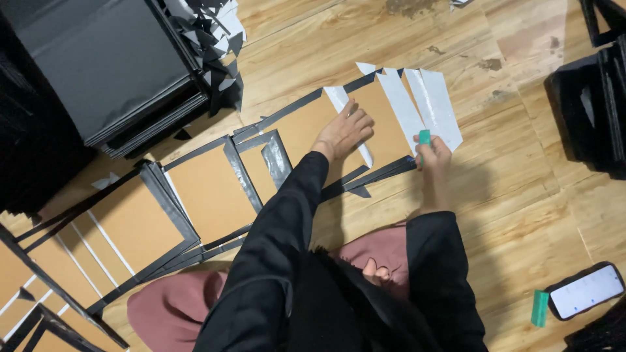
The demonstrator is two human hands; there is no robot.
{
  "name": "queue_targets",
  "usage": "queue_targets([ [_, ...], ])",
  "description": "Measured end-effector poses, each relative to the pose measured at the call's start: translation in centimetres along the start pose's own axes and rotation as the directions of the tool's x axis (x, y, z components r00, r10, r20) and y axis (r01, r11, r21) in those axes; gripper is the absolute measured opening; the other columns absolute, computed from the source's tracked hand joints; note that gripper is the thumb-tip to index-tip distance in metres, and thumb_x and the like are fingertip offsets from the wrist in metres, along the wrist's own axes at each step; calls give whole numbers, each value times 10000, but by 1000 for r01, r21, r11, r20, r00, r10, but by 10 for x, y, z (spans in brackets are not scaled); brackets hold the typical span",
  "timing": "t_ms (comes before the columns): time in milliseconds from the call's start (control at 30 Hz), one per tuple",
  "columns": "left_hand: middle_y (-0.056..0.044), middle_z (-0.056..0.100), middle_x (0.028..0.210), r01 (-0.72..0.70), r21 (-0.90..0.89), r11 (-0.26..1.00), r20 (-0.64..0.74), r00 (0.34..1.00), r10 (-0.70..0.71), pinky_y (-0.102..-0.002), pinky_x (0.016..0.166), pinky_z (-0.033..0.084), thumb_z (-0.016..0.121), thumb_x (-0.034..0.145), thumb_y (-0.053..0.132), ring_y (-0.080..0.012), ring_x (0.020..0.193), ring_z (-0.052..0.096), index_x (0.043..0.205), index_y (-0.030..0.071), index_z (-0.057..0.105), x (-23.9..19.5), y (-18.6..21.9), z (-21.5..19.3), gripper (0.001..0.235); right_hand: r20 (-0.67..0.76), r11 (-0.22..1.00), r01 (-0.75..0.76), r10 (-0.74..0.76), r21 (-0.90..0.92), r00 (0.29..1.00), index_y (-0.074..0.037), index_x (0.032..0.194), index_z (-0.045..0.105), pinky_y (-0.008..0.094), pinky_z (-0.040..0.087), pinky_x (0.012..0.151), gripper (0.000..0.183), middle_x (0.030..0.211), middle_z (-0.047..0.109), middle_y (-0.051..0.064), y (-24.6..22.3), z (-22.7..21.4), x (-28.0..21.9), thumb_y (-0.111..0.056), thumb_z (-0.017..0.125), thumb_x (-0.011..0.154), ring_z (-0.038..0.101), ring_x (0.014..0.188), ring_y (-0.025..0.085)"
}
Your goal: The person sits on the floor and assembles paper frames by applying a green tool to the edges of brown paper sheets with black borders. They stack the completed frames and repeat the process with new sheets.
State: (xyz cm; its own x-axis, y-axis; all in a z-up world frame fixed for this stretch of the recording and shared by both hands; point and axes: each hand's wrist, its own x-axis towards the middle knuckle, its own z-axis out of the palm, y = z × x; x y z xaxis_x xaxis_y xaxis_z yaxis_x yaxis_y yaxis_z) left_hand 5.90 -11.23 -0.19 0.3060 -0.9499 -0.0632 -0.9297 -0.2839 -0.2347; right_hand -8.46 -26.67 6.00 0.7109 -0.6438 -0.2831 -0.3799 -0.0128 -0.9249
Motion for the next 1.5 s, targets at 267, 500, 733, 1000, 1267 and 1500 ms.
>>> queue_targets([
  [267,-27,476,1030,91,-111,990,-277,953,-119,-424,995,306,567,771,282,-245,1119,447,1155,202,426,-51,7,-11,416,-36,984,-16,23,177,999,-33,972,581,169,409,379,251,698,555,72,24,0,18,-166,511,771,503,485,83],
  [500,-114,366,1338,76,-234,969,-296,944,-145,-471,1031,230,289,797,286,-312,1286,283,1370,110,291,-97,12,-1,600,-32,972,233,-234,-26,972,-18,1027,580,187,406,514,208,684,561,64,70,28,33,-94,489,856,503,621,92],
  [733,-101,456,1132,90,-247,965,-448,872,-196,-478,966,305,273,838,290,-291,1161,407,1152,102,454,-98,7,8,408,370,434,708,-634,-557,679,-178,1022,634,320,439,766,258,831,571,6,12,120,33,-260,661,780,536,840,210],
  [1000,-78,435,984,79,-291,953,-501,836,-222,-452,937,334,240,855,286,-279,1107,425,918,115,468,-100,6,10,292,559,369,781,-551,-503,620,-185,993,638,347,436,811,294,844,537,-8,-1,179,77,-126,706,713,521,897,231],
  [1267,-84,388,1323,243,-288,926,-346,875,-337,-517,1042,223,498,719,222,-310,1207,382,1328,184,342,-104,6,-15,630,688,272,817,-443,-508,575,-125,984,575,344,417,762,231,791,474,24,81,55,-13,-227,612,780,515,778,250],
  [1500,-17,359,1341,200,-141,970,-119,969,-217,-574,1076,131,600,738,302,-296,1265,285,1304,198,363,-105,13,-25,623,500,613,747,-577,-258,646,21,1058,566,432,385,892,244,960,541,199,48,28,-34,-72,580,833,509,958,395],
])
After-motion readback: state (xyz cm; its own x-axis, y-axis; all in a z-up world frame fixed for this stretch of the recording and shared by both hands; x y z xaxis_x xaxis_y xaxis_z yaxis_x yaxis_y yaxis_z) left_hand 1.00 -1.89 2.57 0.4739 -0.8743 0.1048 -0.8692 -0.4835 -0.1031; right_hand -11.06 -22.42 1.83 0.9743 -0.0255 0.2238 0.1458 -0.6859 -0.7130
